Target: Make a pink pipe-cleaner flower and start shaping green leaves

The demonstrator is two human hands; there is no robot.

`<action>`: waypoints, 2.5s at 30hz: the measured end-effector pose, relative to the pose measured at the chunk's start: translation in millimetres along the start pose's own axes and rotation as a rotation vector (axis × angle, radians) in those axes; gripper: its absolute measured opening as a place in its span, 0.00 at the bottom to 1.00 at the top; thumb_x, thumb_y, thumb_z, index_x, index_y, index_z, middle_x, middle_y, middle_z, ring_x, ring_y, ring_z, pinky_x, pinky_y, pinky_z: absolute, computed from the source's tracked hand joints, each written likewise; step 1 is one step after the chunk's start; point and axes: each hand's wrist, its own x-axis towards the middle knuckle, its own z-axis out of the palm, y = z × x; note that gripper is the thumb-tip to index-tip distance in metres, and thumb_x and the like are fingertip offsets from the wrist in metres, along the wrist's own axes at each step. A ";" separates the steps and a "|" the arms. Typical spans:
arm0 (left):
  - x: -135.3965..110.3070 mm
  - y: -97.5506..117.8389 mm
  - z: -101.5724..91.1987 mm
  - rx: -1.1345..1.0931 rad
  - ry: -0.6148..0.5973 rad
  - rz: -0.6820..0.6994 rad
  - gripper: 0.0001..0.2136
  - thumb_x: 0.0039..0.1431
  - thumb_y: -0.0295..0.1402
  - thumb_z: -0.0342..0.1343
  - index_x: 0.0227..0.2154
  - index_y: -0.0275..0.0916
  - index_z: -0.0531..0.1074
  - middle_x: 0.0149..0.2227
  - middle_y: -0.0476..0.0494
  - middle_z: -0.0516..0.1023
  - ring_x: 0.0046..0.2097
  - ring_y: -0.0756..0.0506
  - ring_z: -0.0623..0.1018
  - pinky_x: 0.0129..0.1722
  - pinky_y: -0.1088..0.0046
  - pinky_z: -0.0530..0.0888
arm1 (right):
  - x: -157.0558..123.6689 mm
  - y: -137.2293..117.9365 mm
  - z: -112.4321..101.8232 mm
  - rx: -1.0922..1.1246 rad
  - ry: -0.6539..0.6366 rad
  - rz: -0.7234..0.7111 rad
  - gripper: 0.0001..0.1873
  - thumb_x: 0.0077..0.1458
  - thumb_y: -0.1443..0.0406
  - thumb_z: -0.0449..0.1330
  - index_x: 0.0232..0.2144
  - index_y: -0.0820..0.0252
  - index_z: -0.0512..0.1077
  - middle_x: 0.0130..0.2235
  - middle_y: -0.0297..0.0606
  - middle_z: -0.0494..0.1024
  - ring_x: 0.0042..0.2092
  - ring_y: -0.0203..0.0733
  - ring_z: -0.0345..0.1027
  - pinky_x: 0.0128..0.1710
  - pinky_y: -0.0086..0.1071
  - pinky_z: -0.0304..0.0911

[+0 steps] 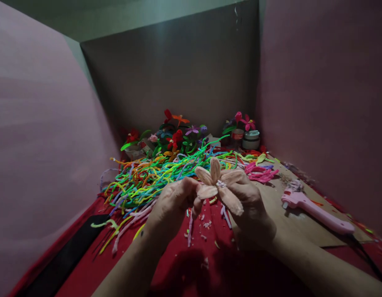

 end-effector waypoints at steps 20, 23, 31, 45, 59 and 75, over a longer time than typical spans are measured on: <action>-2.7 6.5 6.9 0.058 -0.066 -0.177 0.10 0.48 0.33 0.57 0.18 0.32 0.70 0.19 0.49 0.67 0.23 0.54 0.64 0.25 0.76 0.61 | 0.8 2.3 7.4 -0.387 -0.064 -0.211 0.04 0.50 0.69 0.57 0.25 0.57 0.72 0.32 0.39 0.75 0.36 0.44 0.61 0.36 0.40 0.55; -1.5 3.0 12.0 0.070 0.017 -0.137 0.09 0.46 0.32 0.58 0.17 0.32 0.69 0.19 0.50 0.65 0.23 0.54 0.61 0.24 0.77 0.58 | 0.8 0.4 7.7 -0.359 -0.068 -0.184 0.07 0.52 0.67 0.55 0.25 0.58 0.72 0.32 0.41 0.75 0.36 0.44 0.61 0.36 0.40 0.55; 5.3 11.1 13.2 0.184 -0.026 -0.141 0.07 0.45 0.33 0.60 0.27 0.34 0.74 0.25 0.50 0.71 0.30 0.52 0.68 0.34 0.76 0.64 | -2.8 15.6 5.8 -0.204 -0.040 -0.135 0.06 0.51 0.70 0.56 0.28 0.56 0.73 0.30 0.38 0.73 0.36 0.42 0.63 0.36 0.38 0.58; 20.0 -9.3 2.2 -0.187 0.090 -0.193 0.09 0.52 0.32 0.51 0.22 0.32 0.68 0.21 0.49 0.67 0.23 0.54 0.66 0.24 0.77 0.62 | -9.2 14.5 3.3 -0.142 -0.062 -0.104 0.08 0.52 0.72 0.55 0.30 0.56 0.73 0.30 0.36 0.72 0.35 0.40 0.61 0.36 0.39 0.58; 42.9 22.3 -11.7 0.062 -0.160 -0.298 0.07 0.44 0.32 0.60 0.21 0.32 0.73 0.20 0.48 0.71 0.21 0.55 0.69 0.24 0.77 0.65 | -7.4 3.3 -0.4 0.105 -0.307 -0.030 0.09 0.52 0.68 0.54 0.25 0.55 0.74 0.29 0.37 0.71 0.34 0.40 0.61 0.36 0.39 0.58; 15.7 57.8 -0.8 0.966 -0.552 0.347 0.31 0.43 0.42 0.61 0.54 0.52 0.61 0.56 0.43 0.60 0.57 0.40 0.58 0.56 0.57 0.58 | -1.1 -18.9 1.2 0.532 -0.370 0.337 0.13 0.57 0.60 0.50 0.27 0.56 0.72 0.27 0.35 0.73 0.31 0.35 0.68 0.33 0.33 0.67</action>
